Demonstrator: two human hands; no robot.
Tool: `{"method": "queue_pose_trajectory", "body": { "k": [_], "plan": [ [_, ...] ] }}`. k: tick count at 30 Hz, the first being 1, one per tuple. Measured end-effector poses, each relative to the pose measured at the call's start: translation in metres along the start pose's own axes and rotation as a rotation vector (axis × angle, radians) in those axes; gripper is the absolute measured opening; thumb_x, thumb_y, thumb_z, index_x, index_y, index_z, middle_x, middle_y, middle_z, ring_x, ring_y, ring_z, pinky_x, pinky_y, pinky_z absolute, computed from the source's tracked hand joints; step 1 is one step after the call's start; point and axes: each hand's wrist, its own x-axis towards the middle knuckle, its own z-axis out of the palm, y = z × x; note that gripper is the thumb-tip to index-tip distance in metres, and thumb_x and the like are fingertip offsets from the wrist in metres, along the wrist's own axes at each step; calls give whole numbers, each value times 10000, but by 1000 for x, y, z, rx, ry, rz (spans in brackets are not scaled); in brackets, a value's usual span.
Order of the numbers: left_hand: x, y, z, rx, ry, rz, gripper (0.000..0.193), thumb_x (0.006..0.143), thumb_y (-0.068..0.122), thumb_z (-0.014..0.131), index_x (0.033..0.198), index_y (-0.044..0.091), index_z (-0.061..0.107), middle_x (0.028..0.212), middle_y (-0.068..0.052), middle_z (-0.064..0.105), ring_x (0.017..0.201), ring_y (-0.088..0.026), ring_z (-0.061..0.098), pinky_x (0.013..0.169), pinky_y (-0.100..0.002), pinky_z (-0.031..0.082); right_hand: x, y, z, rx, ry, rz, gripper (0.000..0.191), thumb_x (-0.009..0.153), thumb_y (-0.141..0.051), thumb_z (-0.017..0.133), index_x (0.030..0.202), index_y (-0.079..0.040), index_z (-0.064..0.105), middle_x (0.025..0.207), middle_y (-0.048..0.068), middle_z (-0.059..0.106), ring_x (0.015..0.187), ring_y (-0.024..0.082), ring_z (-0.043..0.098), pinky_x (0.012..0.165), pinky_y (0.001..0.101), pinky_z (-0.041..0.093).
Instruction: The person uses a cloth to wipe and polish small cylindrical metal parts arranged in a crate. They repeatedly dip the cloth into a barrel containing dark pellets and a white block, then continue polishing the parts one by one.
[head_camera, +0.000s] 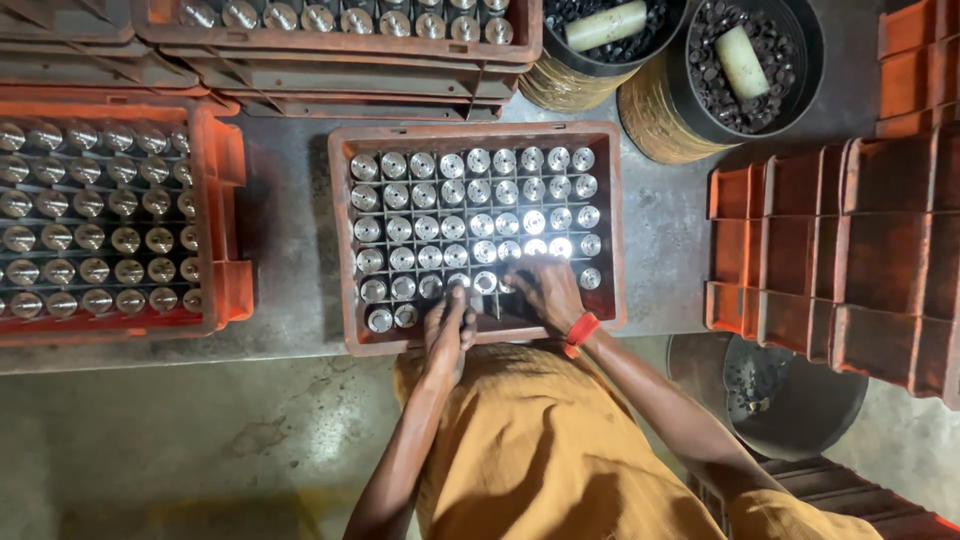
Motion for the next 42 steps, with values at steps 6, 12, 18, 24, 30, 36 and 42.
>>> {"method": "queue_pose_trajectory", "body": {
  "k": [6, 12, 18, 24, 30, 36, 42],
  "plan": [
    [-7, 3, 28, 202, -181, -30, 493, 990, 297, 608, 1455, 161, 518, 764, 77, 549, 598, 6, 482, 449, -174, 312, -37, -9, -2, 615, -145, 176, 301, 959, -230, 737, 1203, -58, 766, 942, 66, 719, 894, 116, 635, 830, 305, 532],
    [2, -11, 23, 152, -42, -111, 430, 1065, 407, 510, 1303, 77, 648, 714, 18, 535, 536, -56, 425, 424, -189, 294, -39, 1, -7, 671, -21, 312, 291, 887, -189, 768, 1132, -34, 746, 983, 41, 773, 931, 110, 677, 872, 310, 531],
    [13, -25, 0, -198, 38, -118, 231, 1034, 244, 521, 1180, 104, 633, 790, -25, 622, 604, -127, 544, 534, -245, 402, -28, 23, -34, 77, 181, -159, 157, 891, -192, 779, 1009, -90, 782, 1009, 131, 785, 937, 284, 678, 853, 392, 518],
    [18, -42, -2, -87, -55, 4, 241, 1089, 257, 617, 1188, 38, 593, 874, 9, 594, 656, -73, 500, 558, -222, 365, -7, 12, -34, -47, 45, 81, 166, 866, -253, 814, 978, -130, 811, 834, 142, 752, 729, 296, 672, 716, 437, 505],
    [4, -27, 21, 201, -147, -52, 456, 1059, 413, 523, 1451, 180, 505, 748, 18, 503, 530, -37, 379, 445, -187, 292, -24, 13, -36, 423, 52, -37, 219, 923, -179, 763, 1064, -13, 748, 1108, 141, 758, 1006, 202, 707, 886, 381, 532],
    [1, -22, 50, 367, -328, -103, 733, 953, 294, 611, 1570, 291, 216, 782, 8, 565, 552, -56, 471, 426, -215, 318, -58, 18, -20, 959, -345, 223, 280, 929, -129, 718, 1182, -8, 709, 1043, 77, 733, 903, 133, 688, 841, 310, 566],
    [15, -52, 43, 488, -110, -194, 464, 1049, 442, 578, 1334, 81, 525, 704, -4, 530, 473, -70, 455, 382, -216, 298, -55, 32, -31, 719, -240, 184, 175, 910, -133, 786, 995, 10, 733, 916, 78, 742, 854, 142, 684, 776, 326, 562]
  ]
}}
